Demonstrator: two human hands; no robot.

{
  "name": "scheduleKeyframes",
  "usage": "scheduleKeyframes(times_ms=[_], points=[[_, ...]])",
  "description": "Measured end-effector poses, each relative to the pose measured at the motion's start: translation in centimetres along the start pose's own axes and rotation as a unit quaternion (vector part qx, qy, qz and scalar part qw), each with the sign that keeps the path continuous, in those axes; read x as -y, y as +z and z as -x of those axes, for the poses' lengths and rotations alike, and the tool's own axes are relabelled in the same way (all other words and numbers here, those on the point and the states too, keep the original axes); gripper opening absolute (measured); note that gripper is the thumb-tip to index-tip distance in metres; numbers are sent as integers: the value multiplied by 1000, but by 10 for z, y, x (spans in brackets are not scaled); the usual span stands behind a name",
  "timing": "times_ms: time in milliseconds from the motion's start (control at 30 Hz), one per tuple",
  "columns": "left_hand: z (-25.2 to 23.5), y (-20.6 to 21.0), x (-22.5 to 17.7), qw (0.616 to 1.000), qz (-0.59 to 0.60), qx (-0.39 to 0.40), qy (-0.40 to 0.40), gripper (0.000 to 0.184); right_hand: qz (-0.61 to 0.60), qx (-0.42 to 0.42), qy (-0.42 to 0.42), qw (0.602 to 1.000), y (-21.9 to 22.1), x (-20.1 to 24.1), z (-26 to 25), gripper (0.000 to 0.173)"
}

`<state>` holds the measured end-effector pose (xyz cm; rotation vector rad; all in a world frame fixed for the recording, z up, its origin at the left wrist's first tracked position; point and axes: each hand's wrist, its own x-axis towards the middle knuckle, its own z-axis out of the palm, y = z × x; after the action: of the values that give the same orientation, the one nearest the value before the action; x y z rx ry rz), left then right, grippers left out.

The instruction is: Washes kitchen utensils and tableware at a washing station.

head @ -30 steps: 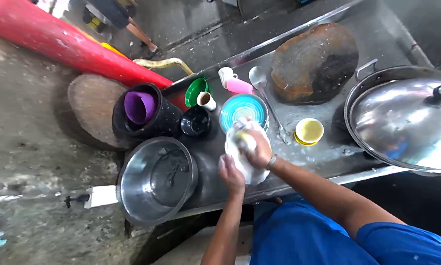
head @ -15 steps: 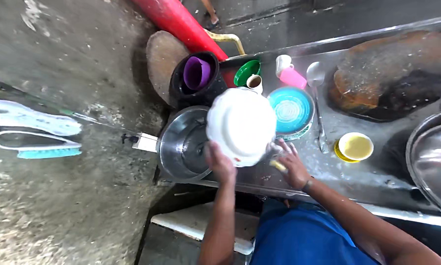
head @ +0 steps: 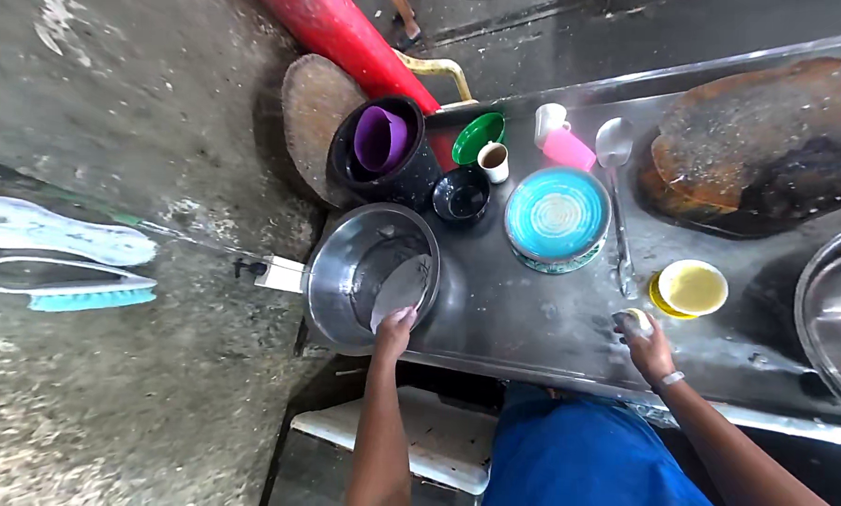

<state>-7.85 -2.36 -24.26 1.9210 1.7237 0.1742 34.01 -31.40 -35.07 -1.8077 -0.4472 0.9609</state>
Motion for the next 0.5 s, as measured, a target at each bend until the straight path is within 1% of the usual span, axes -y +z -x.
scheduleKeyframes(times_ms=[33, 100, 167, 200, 233, 300, 333, 367, 400, 433, 467, 500], points=[[-11, -1, 4, 999, -24, 38, -22, 33, -5, 4, 15, 1000, 4, 0, 1, 45], [-39, -6, 25, 992, -73, 92, -50, 27, -16, 26, 45, 999, 14, 3, 0, 42], [-63, -7, 48, 977, -114, 153, -100, 34, -27, 51, 71, 996, 23, 7, -3, 42], [-71, -4, 58, 964, -153, 174, -127, 39, -34, 52, 83, 995, 28, 10, -5, 43], [-77, 1, 66, 948, -206, 184, -158, 45, -45, 50, 98, 993, 32, 13, -6, 45], [-86, 14, 73, 912, -308, 171, -210, 57, -59, 51, 122, 990, 40, 18, -12, 51], [-92, 19, 72, 900, -332, 166, -230, 62, -56, 57, 126, 989, 45, 22, -16, 52], [-96, 23, 66, 898, -332, 160, -239, 63, -50, 66, 129, 988, 51, 26, -20, 52], [-101, 26, 63, 914, -294, 152, -236, 61, -52, 77, 136, 986, 58, 33, -24, 51], [-104, 27, 58, 943, -212, 126, -222, 52, -65, 89, 146, 983, 66, 40, -27, 50], [-104, 26, 49, 969, -82, 98, -211, 44, -88, 104, 158, 978, 75, 49, -29, 49], [-105, 26, 38, 972, 80, 70, -210, 40, -118, 119, 167, 972, 86, 58, -32, 49]])
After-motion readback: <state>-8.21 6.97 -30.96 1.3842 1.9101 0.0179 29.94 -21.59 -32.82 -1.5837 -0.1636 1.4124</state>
